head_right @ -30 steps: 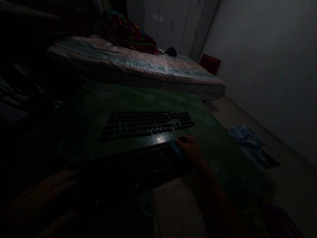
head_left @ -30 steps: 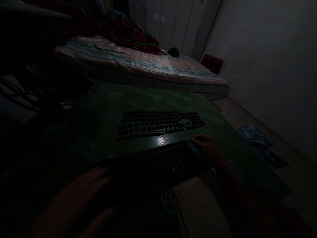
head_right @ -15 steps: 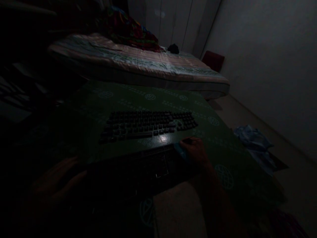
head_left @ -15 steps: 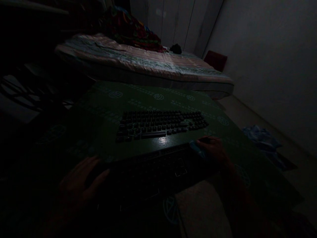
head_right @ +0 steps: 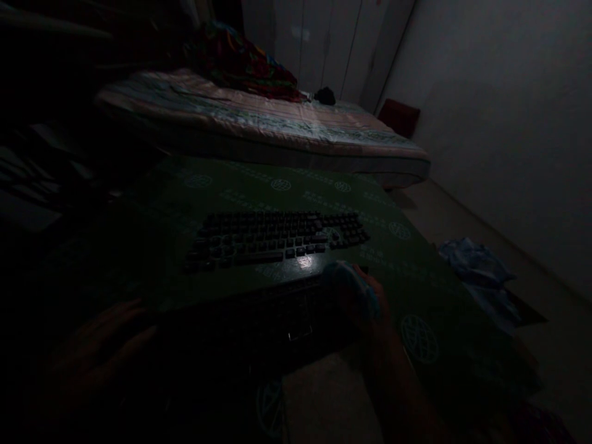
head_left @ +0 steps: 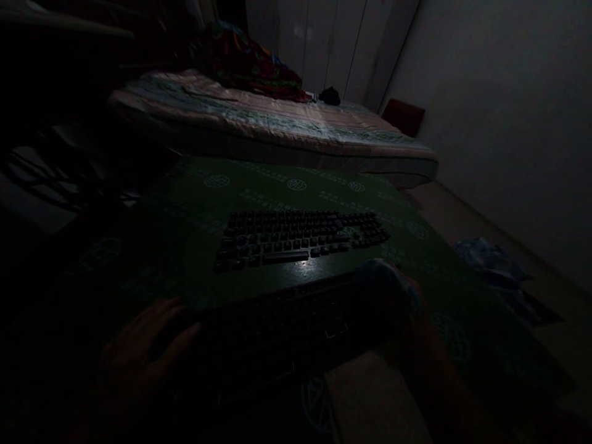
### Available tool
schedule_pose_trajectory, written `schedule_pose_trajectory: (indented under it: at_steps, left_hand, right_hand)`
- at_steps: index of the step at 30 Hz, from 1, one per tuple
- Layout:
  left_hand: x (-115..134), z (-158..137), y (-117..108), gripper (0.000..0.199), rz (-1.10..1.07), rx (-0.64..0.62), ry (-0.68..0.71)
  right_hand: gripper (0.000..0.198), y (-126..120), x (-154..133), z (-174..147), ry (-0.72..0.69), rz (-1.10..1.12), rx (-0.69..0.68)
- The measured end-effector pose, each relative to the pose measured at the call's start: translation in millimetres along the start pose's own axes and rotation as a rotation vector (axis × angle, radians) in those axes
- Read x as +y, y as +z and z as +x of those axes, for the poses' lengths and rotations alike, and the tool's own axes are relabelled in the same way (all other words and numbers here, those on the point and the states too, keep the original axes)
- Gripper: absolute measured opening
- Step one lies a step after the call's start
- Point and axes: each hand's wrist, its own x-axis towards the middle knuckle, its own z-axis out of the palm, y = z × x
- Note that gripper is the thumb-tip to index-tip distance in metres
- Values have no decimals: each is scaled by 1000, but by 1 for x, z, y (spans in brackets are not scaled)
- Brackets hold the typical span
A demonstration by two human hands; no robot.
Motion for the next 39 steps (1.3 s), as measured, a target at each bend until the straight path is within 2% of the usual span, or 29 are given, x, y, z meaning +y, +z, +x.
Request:
schedule_pose_trajectory:
  at_steps: [5,8,12,17,21,25,29,35,39]
  left_hand:
    - [3,0,0,50,-8,-4,42]
    - [11,2,-5,56,-20,-8,-25]
    - [22,5,-11,68,-51,-28,-57]
    - [25,6,-13,65,-36,-27,-67]
    - [24,5,-13,65,-38,-36,-66]
    - [23,5,-12,70,-60,-34,-67]
    - [23,3,-11,67,-56,-26,-70]
    - [23,1,-11,65,-77,-18,-52]
    - [22,2,-9,63,-73,-10,-46]
  right_hand:
    - [39,0,-4,15,171,192,35]
    - [32,2,-5,17,195,133,62]
    - [29,10,-8,14,143,14,36]
    - [24,21,-11,15,31,-35,-43]
    - [18,17,-10,18,-53,-139,-66]
    - [18,12,-8,18,-57,-130,-60]
    - [18,12,-4,18,-77,-135,-95]
    - [19,11,-3,19,-17,-134,-78]
    - [19,11,-7,17,-41,-154,-108]
